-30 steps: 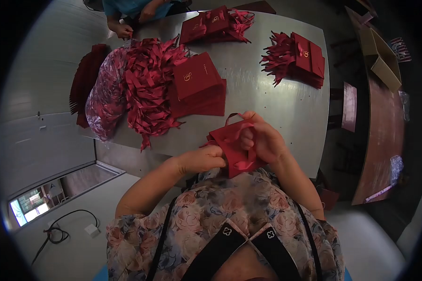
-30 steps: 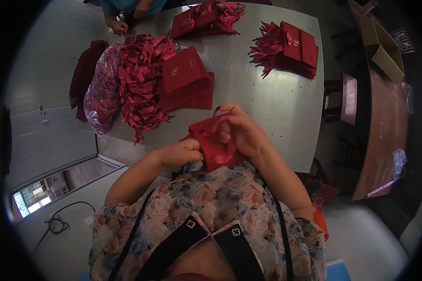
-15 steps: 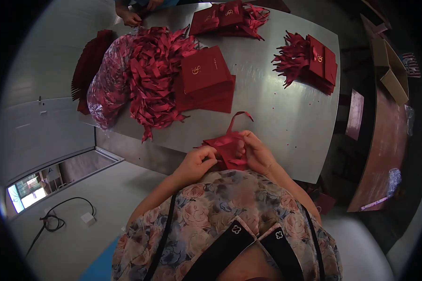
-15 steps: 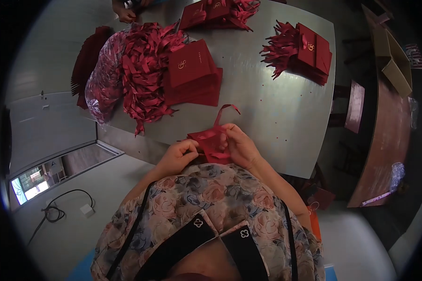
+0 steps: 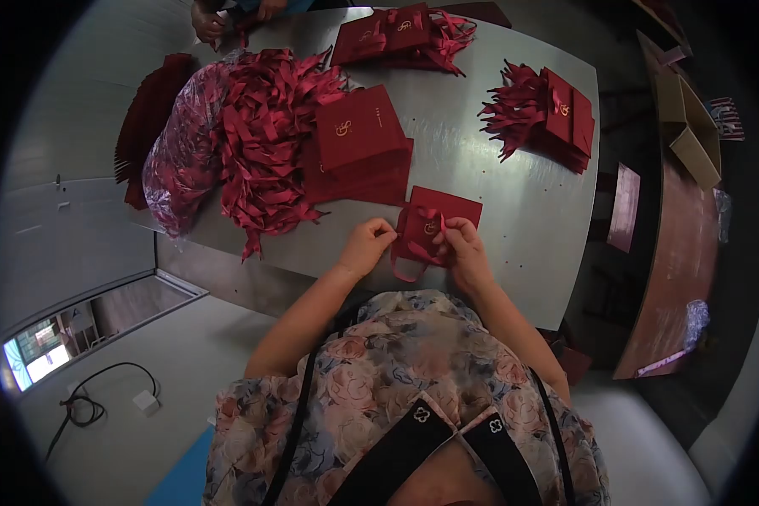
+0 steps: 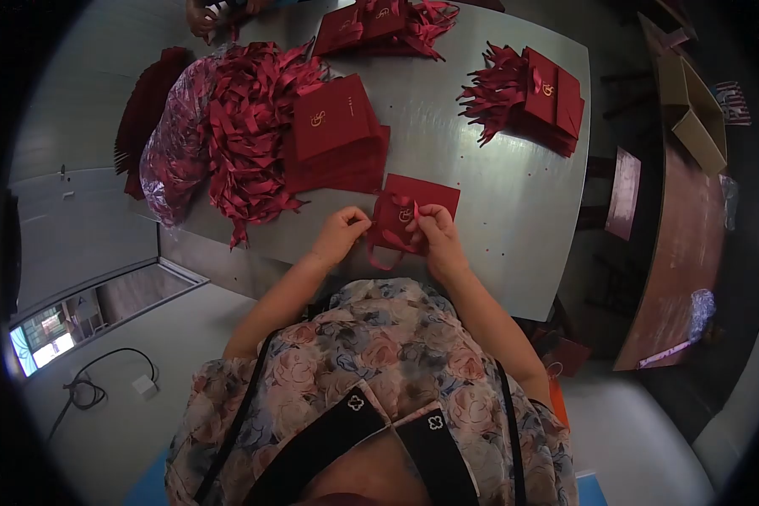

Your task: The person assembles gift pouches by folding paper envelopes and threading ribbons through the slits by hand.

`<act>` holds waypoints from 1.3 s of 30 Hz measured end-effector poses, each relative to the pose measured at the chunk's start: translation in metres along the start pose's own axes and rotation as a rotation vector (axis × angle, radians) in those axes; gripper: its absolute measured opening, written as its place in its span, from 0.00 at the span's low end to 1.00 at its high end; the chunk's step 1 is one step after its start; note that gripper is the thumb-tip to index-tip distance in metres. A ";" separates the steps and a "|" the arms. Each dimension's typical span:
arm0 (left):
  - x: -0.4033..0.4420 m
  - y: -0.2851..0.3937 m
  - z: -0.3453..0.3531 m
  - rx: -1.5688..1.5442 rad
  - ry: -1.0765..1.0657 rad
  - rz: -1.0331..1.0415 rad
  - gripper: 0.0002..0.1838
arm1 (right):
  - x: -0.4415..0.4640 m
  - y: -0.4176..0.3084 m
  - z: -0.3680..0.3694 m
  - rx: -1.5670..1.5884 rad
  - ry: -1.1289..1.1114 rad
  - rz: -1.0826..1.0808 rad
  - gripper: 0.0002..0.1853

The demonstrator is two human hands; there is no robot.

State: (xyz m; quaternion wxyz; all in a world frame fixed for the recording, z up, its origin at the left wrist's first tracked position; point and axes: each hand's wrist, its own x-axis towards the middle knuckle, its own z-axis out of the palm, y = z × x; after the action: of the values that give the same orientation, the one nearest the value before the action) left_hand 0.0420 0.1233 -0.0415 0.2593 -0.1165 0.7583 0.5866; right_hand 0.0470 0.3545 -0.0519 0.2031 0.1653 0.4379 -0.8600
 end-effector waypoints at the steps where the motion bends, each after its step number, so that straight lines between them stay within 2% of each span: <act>1: -0.001 -0.008 0.000 0.000 0.003 -0.005 0.05 | 0.000 0.005 -0.002 0.046 -0.014 0.081 0.09; 3: -0.003 -0.016 0.005 -0.360 0.090 -0.126 0.05 | 0.000 0.009 -0.005 0.086 -0.031 0.165 0.10; 7: 0.006 -0.011 0.018 -0.499 0.213 -0.087 0.13 | 0.001 0.007 -0.002 0.087 -0.069 0.189 0.16; 9: 0.013 -0.006 0.020 -0.403 0.248 -0.046 0.22 | -0.001 0.003 0.000 0.090 -0.081 0.200 0.17; 10: 0.017 -0.008 0.024 -0.408 0.251 -0.048 0.22 | -0.002 0.000 0.002 0.004 -0.097 0.218 0.19; 12: 0.023 -0.007 0.028 -0.244 0.399 0.089 0.29 | -0.002 -0.001 0.003 -0.083 -0.116 0.235 0.21; 13: 0.024 -0.005 0.026 -0.244 0.400 0.090 0.29 | -0.002 0.000 0.004 -0.110 -0.120 0.245 0.20; 15: 0.024 0.001 0.020 0.117 0.460 0.187 0.30 | -0.002 0.002 0.003 -0.135 -0.121 0.251 0.19; 16: 0.027 -0.003 0.016 0.118 0.456 0.190 0.30 | 0.000 0.003 0.002 -0.107 -0.124 0.282 0.17; 18: 0.033 -0.007 0.008 0.374 0.457 0.474 0.25 | 0.001 0.003 0.000 -0.076 -0.122 0.310 0.15; 22: 0.043 -0.004 0.011 0.346 0.402 0.488 0.20 | 0.002 0.003 0.002 -0.026 -0.086 0.326 0.09; 26: 0.047 0.001 0.011 0.315 0.349 0.336 0.16 | 0.008 0.007 -0.007 0.175 -0.122 0.293 0.08; 31: 0.047 0.003 0.010 0.282 0.333 0.286 0.10 | 0.009 0.009 -0.010 0.145 -0.131 0.291 0.06; 34: 0.044 0.001 0.009 0.424 0.369 0.402 0.05 | 0.010 0.010 -0.012 0.100 -0.147 0.306 0.06; 36: 0.038 0.001 0.009 0.379 0.451 0.324 0.04 | 0.011 0.010 -0.011 0.081 -0.150 0.311 0.06; 39: 0.034 -0.008 0.005 0.312 0.484 0.316 0.03 | 0.009 0.008 -0.009 0.023 -0.136 0.342 0.08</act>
State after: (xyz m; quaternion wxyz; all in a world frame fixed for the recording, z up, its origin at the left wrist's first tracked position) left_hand 0.0188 0.1302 -0.0671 -0.0079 -0.0925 0.8875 0.4515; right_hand 0.0442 0.3559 -0.0665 0.3738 0.1810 0.3786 -0.8271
